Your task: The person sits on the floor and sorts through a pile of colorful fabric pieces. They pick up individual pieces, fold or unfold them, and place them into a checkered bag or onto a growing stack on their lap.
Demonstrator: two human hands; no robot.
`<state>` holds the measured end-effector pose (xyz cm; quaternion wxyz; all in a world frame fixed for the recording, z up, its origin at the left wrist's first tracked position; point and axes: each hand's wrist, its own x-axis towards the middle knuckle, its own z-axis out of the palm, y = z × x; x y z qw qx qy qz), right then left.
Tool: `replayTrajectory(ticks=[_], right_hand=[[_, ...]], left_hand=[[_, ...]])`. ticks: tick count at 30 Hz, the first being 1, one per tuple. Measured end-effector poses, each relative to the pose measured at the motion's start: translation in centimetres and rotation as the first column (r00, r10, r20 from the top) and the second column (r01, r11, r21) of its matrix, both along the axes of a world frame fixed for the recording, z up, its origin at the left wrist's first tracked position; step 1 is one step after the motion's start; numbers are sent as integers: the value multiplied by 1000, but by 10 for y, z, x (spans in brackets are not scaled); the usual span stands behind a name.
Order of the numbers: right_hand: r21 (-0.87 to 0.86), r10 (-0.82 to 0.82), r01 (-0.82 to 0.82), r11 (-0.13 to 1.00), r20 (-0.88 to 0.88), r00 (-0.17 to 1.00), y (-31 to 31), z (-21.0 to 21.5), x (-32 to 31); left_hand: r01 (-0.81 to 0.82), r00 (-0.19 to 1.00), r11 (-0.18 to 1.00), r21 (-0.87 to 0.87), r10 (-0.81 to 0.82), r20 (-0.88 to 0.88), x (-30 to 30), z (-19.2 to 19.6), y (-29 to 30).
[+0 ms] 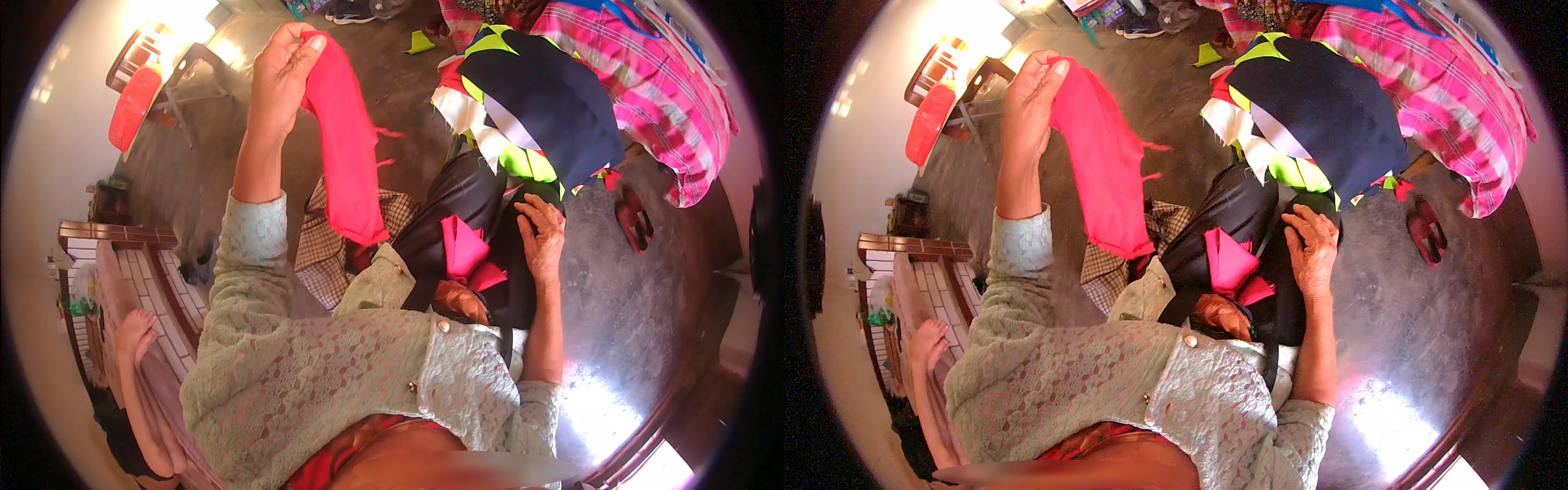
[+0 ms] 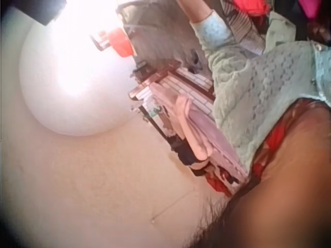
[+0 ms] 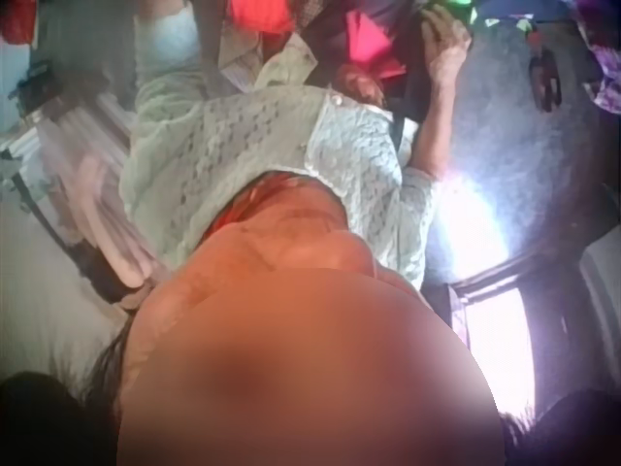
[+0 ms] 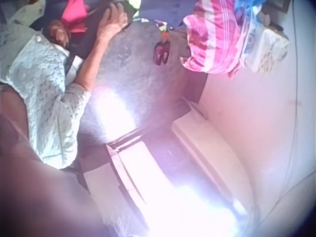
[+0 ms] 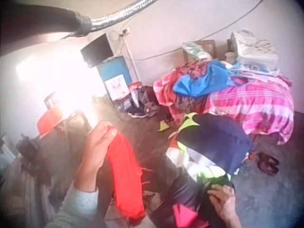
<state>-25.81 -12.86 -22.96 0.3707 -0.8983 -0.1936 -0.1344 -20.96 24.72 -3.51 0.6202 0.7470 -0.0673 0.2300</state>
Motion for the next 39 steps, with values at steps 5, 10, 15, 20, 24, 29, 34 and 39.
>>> replayTrajectory(ticks=[5, 10, 15, 20, 24, 29, 34, 39], right_hand=[[-8, 10, -10, 1000, 4, 1000, 4, -2, 4], [-16, 13, -13, 1000, 22, 1000, 3, -1, 4], [-44, -23, 23, 999, 12, 1000, 2, 1, 3], [-45, 2, -1, 999, 20, 1000, 6, 8, 7], [-46, 0, 1, 999, 16, 1000, 5, 9, 7], [-37, 4, -3, 999, 26, 1000, 4, 7, 9], [-38, -15, 16, 999, 30, 999, 7, 7, 10], [-54, -19, 21, 998, 43, 999, 8, 7, 11]], left_hand=[[-147, 989, 981, 128, 149, -6, 74, -34, 36], [-313, 915, 831, 461, 134, 381, 169, -6, 34], [-225, 934, 839, 495, 41, 355, 198, 43, -89], [-215, 679, 621, 754, -460, 572, 204, -27, -149], [-172, 750, 441, 881, -521, 407, 156, -134, -174], [-151, 773, 514, 844, -470, 425, 133, -158, -179], [-65, 854, 599, 798, -381, 355, 137, -146, -167], [-198, 979, 720, 665, 181, 96, 170, -127, -157]])
